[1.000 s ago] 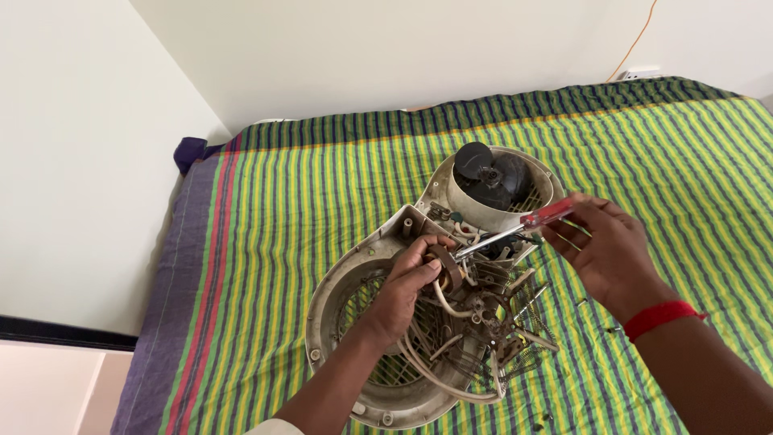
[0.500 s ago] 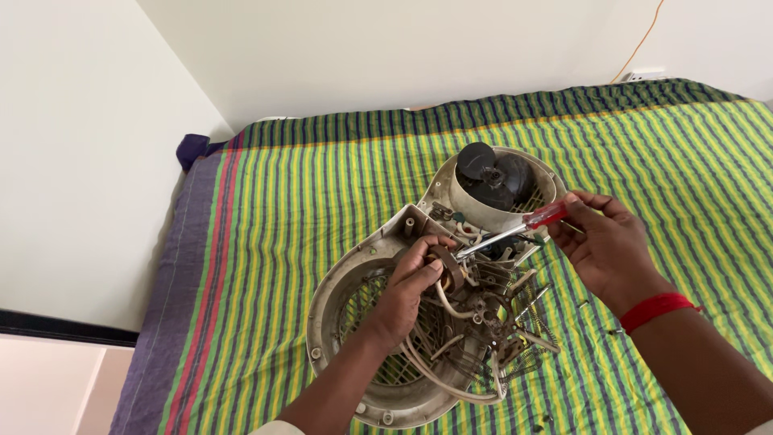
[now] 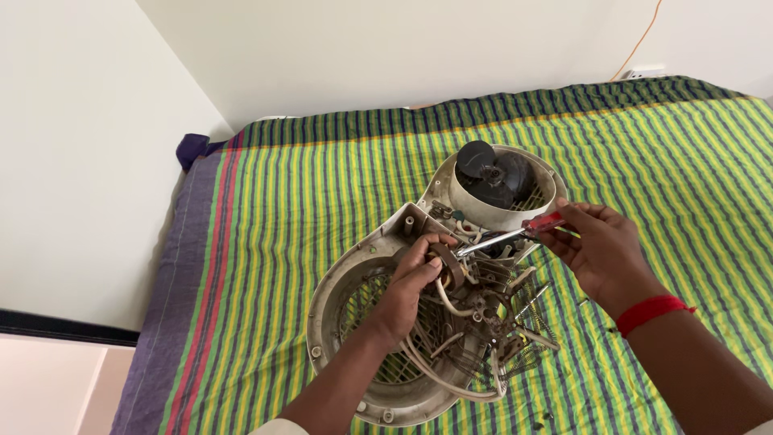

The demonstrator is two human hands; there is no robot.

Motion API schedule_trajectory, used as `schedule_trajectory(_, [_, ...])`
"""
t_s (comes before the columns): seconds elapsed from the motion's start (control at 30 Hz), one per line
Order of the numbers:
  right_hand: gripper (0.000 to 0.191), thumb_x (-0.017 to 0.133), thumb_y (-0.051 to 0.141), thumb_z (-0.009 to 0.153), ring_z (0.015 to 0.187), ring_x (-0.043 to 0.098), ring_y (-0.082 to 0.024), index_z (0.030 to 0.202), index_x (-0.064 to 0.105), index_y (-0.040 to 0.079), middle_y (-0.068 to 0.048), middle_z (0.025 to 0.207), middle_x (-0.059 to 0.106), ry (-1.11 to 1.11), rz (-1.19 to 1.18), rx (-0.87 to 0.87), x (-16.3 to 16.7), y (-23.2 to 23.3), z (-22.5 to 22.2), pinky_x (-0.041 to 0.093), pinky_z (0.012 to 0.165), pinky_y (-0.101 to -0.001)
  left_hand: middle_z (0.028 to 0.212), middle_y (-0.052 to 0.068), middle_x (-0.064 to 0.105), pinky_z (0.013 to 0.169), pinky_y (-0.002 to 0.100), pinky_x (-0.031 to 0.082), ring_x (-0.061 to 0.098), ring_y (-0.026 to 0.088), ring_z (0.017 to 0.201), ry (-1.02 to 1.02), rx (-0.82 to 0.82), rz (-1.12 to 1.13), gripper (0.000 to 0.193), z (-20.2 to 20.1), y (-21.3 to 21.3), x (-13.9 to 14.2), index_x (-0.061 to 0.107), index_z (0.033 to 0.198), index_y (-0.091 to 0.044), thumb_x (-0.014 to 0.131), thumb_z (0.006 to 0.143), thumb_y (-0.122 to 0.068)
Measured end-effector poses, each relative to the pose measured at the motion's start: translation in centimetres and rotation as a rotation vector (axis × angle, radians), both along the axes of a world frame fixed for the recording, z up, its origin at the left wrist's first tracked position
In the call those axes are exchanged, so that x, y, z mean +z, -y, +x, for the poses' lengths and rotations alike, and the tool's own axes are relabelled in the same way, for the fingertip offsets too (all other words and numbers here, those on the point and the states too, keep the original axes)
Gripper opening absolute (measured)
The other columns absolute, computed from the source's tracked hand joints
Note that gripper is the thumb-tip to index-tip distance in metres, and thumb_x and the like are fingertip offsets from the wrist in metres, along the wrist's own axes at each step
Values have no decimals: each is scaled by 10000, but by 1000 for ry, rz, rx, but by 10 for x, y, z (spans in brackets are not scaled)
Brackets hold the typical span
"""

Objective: The person works on the internal wiring of a disassembled electric fan placed on a bed. They repeatedly connect and disconnect wires at a small terminal block, using a screwdriver to tighten the connections. The fan housing and motor are visible but not reassembled during the clip.

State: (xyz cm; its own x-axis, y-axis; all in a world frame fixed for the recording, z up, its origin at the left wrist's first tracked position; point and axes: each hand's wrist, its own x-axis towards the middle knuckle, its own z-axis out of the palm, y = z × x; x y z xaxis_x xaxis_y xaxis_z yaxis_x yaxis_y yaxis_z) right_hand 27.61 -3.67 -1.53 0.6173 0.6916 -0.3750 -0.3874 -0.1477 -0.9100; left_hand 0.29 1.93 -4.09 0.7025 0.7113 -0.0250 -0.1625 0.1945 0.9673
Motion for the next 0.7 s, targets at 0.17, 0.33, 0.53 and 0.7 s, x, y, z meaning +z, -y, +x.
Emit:
schedule_trajectory(0.17, [198, 681, 159, 997, 950, 705, -251, 1058, 559, 16, -150, 1058, 661, -3, -25, -43, 0, 3, -3, 637, 861, -354, 1117, 52, 595, 1011, 385, 420, 560, 172, 1076, 10, -46, -68, 442, 0, -4, -2, 524, 1355, -105, 424, 963, -281])
schedule_trajectory(0.33, [98, 620, 122, 1014, 911, 683, -237, 1075, 577, 58, -139, 1035, 673, -49, -7, -46, 0, 5, -2, 615, 796, -334, 1126, 53, 610, 1022, 368, 427, 583, 157, 1101, 87, -65, -57, 476, 2, -7, -8, 521, 1330, -86, 431, 882, -219])
schedule_trajectory(0.53, [69, 629, 116, 1008, 875, 699, -166, 1074, 617, 101, -66, 1010, 695, 5, 122, -14, -3, 5, 9, 573, 726, -287, 1098, 69, 599, 1002, 366, 425, 568, 165, 1064, 33, -56, -26, 467, 4, -8, -11, 517, 1334, -65, 478, 879, -168])
schedule_trajectory(0.7, [112, 688, 144, 1034, 833, 667, -149, 1077, 589, 111, -47, 994, 679, 39, 114, -52, 0, 1, 10, 561, 739, -307, 1088, 77, 600, 1017, 373, 426, 568, 158, 1061, 19, -87, -9, 487, 4, -8, -8, 478, 1348, -62, 505, 867, -134])
